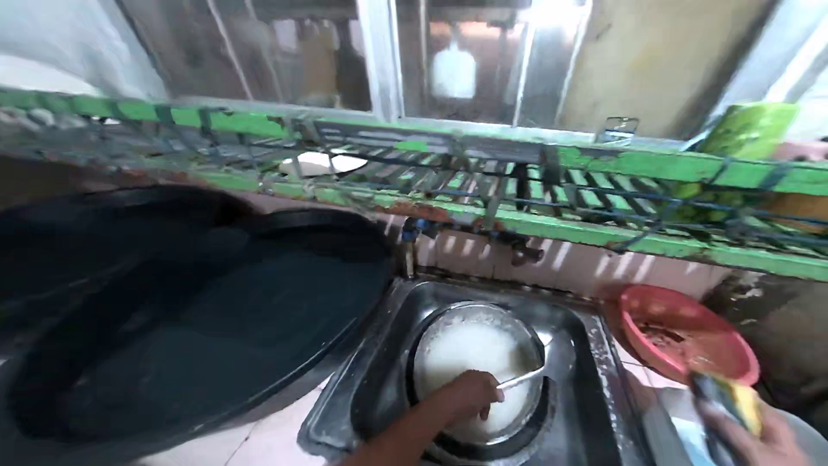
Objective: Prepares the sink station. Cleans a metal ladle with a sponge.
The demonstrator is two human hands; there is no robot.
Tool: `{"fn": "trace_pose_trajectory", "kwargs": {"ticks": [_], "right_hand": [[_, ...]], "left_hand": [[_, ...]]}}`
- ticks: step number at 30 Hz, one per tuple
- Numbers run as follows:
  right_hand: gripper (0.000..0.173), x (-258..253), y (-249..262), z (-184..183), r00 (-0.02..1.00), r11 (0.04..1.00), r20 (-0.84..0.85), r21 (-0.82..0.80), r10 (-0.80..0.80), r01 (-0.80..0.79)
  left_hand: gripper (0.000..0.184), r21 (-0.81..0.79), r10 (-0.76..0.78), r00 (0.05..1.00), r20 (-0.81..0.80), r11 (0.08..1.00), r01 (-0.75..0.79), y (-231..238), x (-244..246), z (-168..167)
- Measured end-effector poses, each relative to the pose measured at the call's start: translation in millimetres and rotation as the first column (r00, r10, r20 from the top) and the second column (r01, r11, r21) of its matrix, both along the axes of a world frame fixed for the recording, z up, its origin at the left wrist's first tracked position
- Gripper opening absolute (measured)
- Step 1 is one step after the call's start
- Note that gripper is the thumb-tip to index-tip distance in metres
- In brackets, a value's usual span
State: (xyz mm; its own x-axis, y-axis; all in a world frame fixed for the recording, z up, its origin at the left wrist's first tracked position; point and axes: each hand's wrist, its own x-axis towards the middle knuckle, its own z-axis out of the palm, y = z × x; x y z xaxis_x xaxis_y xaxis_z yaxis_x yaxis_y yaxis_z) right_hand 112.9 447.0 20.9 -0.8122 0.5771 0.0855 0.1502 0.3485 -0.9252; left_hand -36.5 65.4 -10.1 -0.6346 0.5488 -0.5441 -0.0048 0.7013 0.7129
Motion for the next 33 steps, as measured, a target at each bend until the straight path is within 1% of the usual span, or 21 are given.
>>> {"fn": "trace_pose_trajectory", "kwargs": {"ticks": [2,5,8,9,10,12,13,14,15,17,19,20,21,24,25,26,28,30,31,32,33], "right_hand": [[0.071,-37.0,-37.1,17.1,1.000,1.000,-0.023,-0.008,0.007,-0.007],[0.069,-74.8,-80.7,12.6,0.999,0.999,0.020,0.006,-0.037,0.037],[0.072,-81.1,-122.9,-4.8,0.999,0.985,0.011,0.168,0.036,-0.037],[0.072,-80.5,-131.4,-8.3,0.997,0.981,-0.003,0.180,0.080,-0.078],[0.071,-83.1,-133.7,-11.1,0.995,0.987,-0.005,0.131,0.097,-0.096],[0.062,-100.8,-118.9,-23.6,0.998,0.989,0.036,-0.134,0.061,-0.056],[0.057,-110.9,-106.9,-32.6,0.997,0.966,0.063,-0.260,0.032,-0.014],[0.054,-118.3,-99.0,-39.6,0.996,0.944,0.085,-0.329,0.007,0.021],[0.053,-120.2,-99.1,-40.8,0.996,0.944,0.091,-0.327,-0.007,0.037],[0.058,-110.3,-119.3,-31.6,0.999,0.987,0.052,-0.158,0.011,-0.002],[0.067,-98.2,-143.5,-25.7,0.992,0.991,-0.016,0.038,0.127,-0.126],[0.069,-97.9,-147.9,-26.9,0.983,0.982,-0.033,0.063,0.178,-0.176],[0.069,-103.4,-144.9,-27.4,0.983,0.983,-0.021,0.005,0.184,-0.184],[0.056,-134.9,-100.3,-34.6,0.989,0.944,0.103,-0.325,0.103,-0.064],[0.054,-139.7,-89.4,-38.5,0.987,0.931,0.133,-0.363,0.088,-0.034],[0.054,-139.6,-88.6,-39.5,0.987,0.944,0.147,-0.329,0.065,-0.013],[0.058,-127.7,-110.4,-35.6,0.992,0.995,0.114,-0.081,0.060,-0.051],[0.063,-119.8,-136.3,-41.8,0.980,0.959,0.036,0.202,0.197,-0.200],[0.063,-120.7,-143.4,-47.1,0.968,0.933,0.024,0.263,0.249,-0.247],[0.063,-124.3,-143.7,-49.3,0.966,0.942,0.044,0.215,0.255,-0.259],[0.064,-130.2,-136.8,-48.4,0.972,0.973,0.089,0.061,0.219,-0.224]], "left_hand": [[0.041,0.059,0.009,1.000,-0.008,0.998,-0.009,19.0,16.5,15.2],[0.039,0.107,-0.023,0.996,-0.084,0.994,0.031,37.9,39.3,33.6],[0.038,0.080,0.010,0.979,-0.206,0.997,0.007,39.7,51.5,43.9],[0.039,0.054,0.006,0.974,-0.227,0.999,0.006,36.1,52.3,45.7],[0.041,0.000,-0.035,0.971,-0.235,0.999,0.036,31.3,51.8,48.6],[0.044,-0.077,-0.136,0.955,-0.262,0.990,0.120,19.8,51.8,47.7],[0.044,-0.080,-0.168,0.946,-0.276,0.985,0.152,14.3,53.3,45.1],[0.044,-0.069,-0.178,0.942,-0.283,0.984,0.165,10.8,54.0,43.6],[0.044,-0.064,-0.173,0.943,-0.284,0.985,0.162,9.7,53.2,43.0],[0.045,-0.081,-0.151,0.945,-0.288,0.988,0.133,10.3,46.7,40.6],[0.045,-0.120,-0.117,0.952,-0.284,0.989,0.086,10.9,36.7,38.0],[0.045,-0.139,-0.116,0.954,-0.278,0.987,0.080,10.1,32.5,35.7],[0.045,-0.149,-0.125,0.953,-0.275,0.985,0.086,8.9,28.8,33.5],[0.047,-0.145,-0.171,0.952,-0.253,0.980,0.138,8.2,25.3,31.3],[0.047,-0.134,-0.175,0.952,-0.251,0.980,0.145,9.7,24.7,29.9],[0.047,-0.134,-0.179,0.952,-0.250,0.980,0.150,12.2,23.2,27.4],[0.047,-0.176,-0.188,0.945,-0.269,0.974,0.144,18.8,18.0,23.8],[0.045,-0.247,-0.220,0.929,-0.297,0.958,0.148,25.9,11.0,26.7],[0.045,-0.281,-0.239,0.926,-0.292,0.947,0.156,27.5,8.7,27.4],[0.045,-0.302,-0.252,0.926,-0.282,0.939,0.163,28.0,7.8,27.9],[0.046,-0.309,-0.254,0.928,-0.273,0.936,0.166,27.4,8.7,27.3]]}}
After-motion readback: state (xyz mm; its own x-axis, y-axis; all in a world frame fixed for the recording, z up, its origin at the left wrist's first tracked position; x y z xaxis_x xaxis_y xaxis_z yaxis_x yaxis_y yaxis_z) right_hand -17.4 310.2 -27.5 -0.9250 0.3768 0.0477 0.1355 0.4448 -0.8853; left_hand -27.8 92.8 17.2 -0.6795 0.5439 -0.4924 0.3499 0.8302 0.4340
